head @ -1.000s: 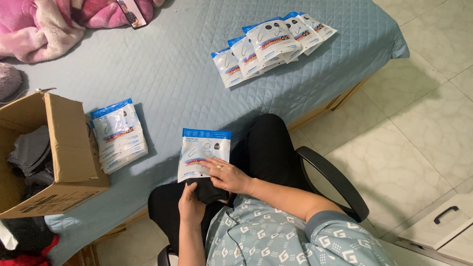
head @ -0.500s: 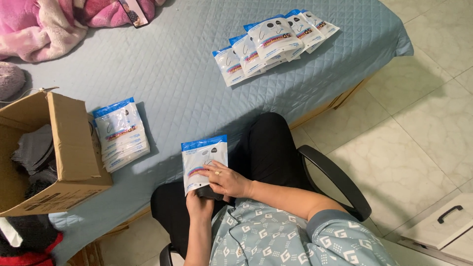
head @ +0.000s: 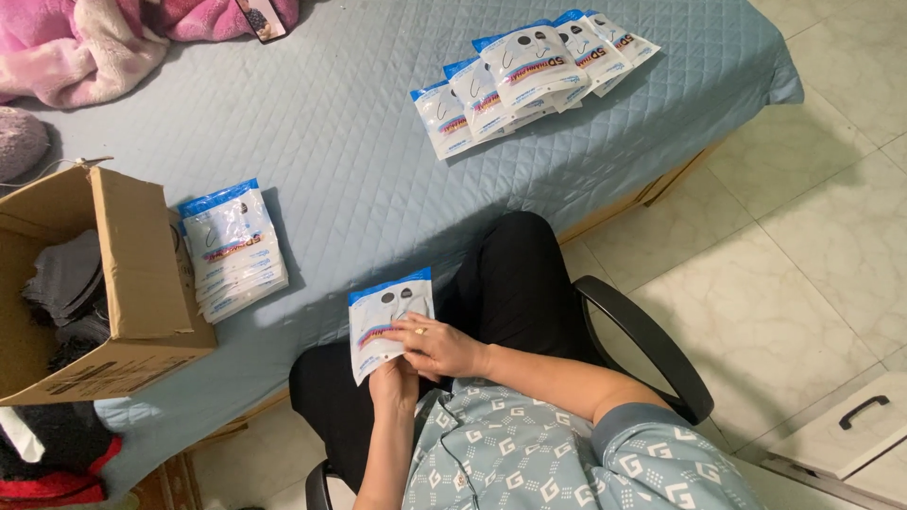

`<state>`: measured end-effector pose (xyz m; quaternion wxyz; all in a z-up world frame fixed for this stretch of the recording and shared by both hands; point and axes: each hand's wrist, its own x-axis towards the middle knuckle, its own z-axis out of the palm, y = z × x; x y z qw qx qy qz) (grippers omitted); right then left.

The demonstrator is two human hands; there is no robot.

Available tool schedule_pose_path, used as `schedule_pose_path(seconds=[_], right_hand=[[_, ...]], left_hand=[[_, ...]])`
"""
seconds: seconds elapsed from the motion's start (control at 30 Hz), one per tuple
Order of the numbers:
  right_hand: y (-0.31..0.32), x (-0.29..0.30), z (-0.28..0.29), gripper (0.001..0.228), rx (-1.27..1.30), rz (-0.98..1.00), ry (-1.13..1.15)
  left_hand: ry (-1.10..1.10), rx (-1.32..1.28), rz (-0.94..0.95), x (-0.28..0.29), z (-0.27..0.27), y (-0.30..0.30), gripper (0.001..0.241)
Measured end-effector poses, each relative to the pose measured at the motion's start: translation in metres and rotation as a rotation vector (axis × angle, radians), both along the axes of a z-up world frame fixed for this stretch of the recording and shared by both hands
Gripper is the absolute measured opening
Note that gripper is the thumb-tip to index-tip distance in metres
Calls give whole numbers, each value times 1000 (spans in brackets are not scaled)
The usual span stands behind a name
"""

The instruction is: The person is manually inspecting black face masks and placing them into individual plastic packaging sleeves.

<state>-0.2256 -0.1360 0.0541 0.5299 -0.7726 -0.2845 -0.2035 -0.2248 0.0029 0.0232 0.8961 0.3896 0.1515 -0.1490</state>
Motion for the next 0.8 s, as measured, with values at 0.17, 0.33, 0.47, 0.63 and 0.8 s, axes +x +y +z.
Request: schedule_pose_path(seconds=[0.17,0.33,0.47,0.63,0.8], right_hand=[[-1,3,-4,13,-26,-40,-2],[-20,17,-11,15,-96,-185,9],[-37,22,-17,20,-111,-173,91],[-46,23,-7,6,-61,-197,94],[-52,20,15,13,-73,-92,-38]], left_hand=[[1,99,99,1,1,0,27],[-105,194,51,0,-17,3,41],[-231,597,-57,-14,74,-3,45],[-488,804,186,-9,81,13,28],[248,309,30,24,31,44,73]])
